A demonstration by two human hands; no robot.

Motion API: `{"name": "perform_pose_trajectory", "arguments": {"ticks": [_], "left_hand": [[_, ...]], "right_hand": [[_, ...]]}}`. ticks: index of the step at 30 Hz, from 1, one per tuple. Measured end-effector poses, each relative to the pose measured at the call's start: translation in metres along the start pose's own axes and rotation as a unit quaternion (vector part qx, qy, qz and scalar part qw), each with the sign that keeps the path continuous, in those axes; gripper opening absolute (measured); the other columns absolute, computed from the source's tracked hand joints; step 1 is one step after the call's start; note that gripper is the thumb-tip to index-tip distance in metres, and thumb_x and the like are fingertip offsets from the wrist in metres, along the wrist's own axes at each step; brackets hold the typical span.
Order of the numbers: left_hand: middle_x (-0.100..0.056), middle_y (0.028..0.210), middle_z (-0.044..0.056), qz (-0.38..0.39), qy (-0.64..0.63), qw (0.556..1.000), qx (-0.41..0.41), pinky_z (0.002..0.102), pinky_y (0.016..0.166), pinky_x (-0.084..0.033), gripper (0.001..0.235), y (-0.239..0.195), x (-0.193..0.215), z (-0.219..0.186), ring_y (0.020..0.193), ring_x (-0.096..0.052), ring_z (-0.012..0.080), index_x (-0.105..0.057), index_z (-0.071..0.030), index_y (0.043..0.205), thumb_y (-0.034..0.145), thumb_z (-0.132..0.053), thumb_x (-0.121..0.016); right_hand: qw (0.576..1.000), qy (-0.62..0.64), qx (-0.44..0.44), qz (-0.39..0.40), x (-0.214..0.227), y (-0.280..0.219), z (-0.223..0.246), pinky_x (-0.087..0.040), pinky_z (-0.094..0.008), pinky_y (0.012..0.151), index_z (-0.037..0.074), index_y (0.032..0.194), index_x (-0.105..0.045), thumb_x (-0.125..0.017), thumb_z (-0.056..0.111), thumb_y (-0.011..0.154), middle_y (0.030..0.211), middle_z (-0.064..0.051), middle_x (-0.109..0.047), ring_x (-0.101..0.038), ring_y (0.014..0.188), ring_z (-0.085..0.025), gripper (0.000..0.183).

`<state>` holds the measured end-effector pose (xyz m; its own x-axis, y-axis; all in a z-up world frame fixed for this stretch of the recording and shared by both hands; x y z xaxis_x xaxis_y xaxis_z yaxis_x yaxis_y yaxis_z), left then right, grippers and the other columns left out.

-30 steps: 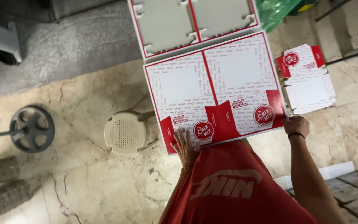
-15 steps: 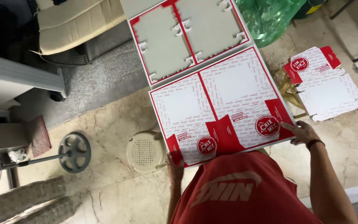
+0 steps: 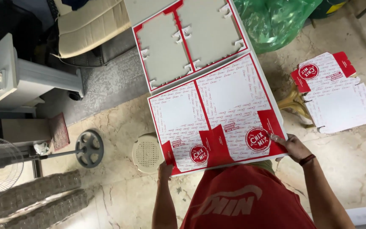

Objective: Manually tearing off the perforated waste edges from printed cardboard pizza box sheets to prepare them for folding.

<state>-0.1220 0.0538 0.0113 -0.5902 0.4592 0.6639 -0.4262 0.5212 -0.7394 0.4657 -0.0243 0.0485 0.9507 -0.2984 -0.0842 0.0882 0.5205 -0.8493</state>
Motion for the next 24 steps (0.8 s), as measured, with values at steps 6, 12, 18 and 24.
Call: {"name": "perform_pose_trajectory", "arguments": {"ticks": [6, 12, 18, 24], "left_hand": [[-0.075, 0.098, 0.025, -0.008, -0.052, 0.994, -0.096, 0.051, 0.044, -0.059, 0.044, 0.002, -0.009, 0.004, 0.073, -0.075, 0.0395, -0.069, -0.001, 0.121, 0.084, -0.021, -0.057], [-0.066, 0.129, 0.032, -0.006, -0.065, 0.988, -0.141, 0.059, 0.105, -0.050, 0.056, -0.033, 0.006, 0.001, 0.122, -0.064, 0.0462, -0.049, 0.000, 0.142, 0.093, -0.026, -0.055], [-0.054, 0.143, 0.038, -0.001, -0.069, 0.985, -0.156, 0.063, 0.108, -0.045, 0.067, -0.029, 0.022, 0.033, 0.132, -0.055, 0.0510, -0.033, 0.005, 0.157, 0.098, -0.018, -0.055], [-0.069, 0.116, 0.036, 0.020, -0.044, 0.991, -0.125, 0.042, 0.048, -0.065, 0.077, -0.062, 0.038, 0.046, 0.062, -0.075, 0.0374, -0.030, -0.021, 0.163, 0.092, -0.017, -0.060]], "right_hand": [[0.997, 0.025, 0.076, -0.018, 0.008, 0.021, -0.014, -0.058, -0.065, 0.049, -0.017, 0.120, -0.059, -0.071, 0.023, 0.097, 0.096, -0.047, -0.062, -0.065, 0.063, -0.062, 0.048], [0.995, 0.042, 0.089, -0.031, 0.005, 0.012, -0.037, -0.060, -0.061, 0.047, -0.015, 0.118, -0.060, -0.076, 0.026, 0.092, 0.093, -0.042, -0.064, -0.067, 0.061, -0.055, 0.051], [0.993, 0.015, 0.086, -0.079, -0.005, -0.004, -0.076, -0.059, -0.049, 0.039, -0.013, 0.107, -0.064, -0.076, 0.030, 0.094, 0.079, -0.039, -0.063, -0.066, 0.049, -0.046, 0.046], [0.990, -0.060, 0.050, -0.114, 0.021, 0.015, -0.111, -0.059, -0.047, 0.040, -0.013, 0.106, -0.066, -0.082, 0.042, 0.088, 0.078, -0.036, -0.065, -0.067, 0.049, -0.042, 0.060]]}}
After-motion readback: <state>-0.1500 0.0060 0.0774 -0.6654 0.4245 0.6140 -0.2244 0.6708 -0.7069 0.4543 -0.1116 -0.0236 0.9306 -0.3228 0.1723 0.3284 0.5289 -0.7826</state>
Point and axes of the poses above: each hand's wrist, its own y-axis towards the middle knuckle, its own x-axis out of the back of the hand, z = x × y, the point moved 7 cm from there along y, towards the middle knuckle
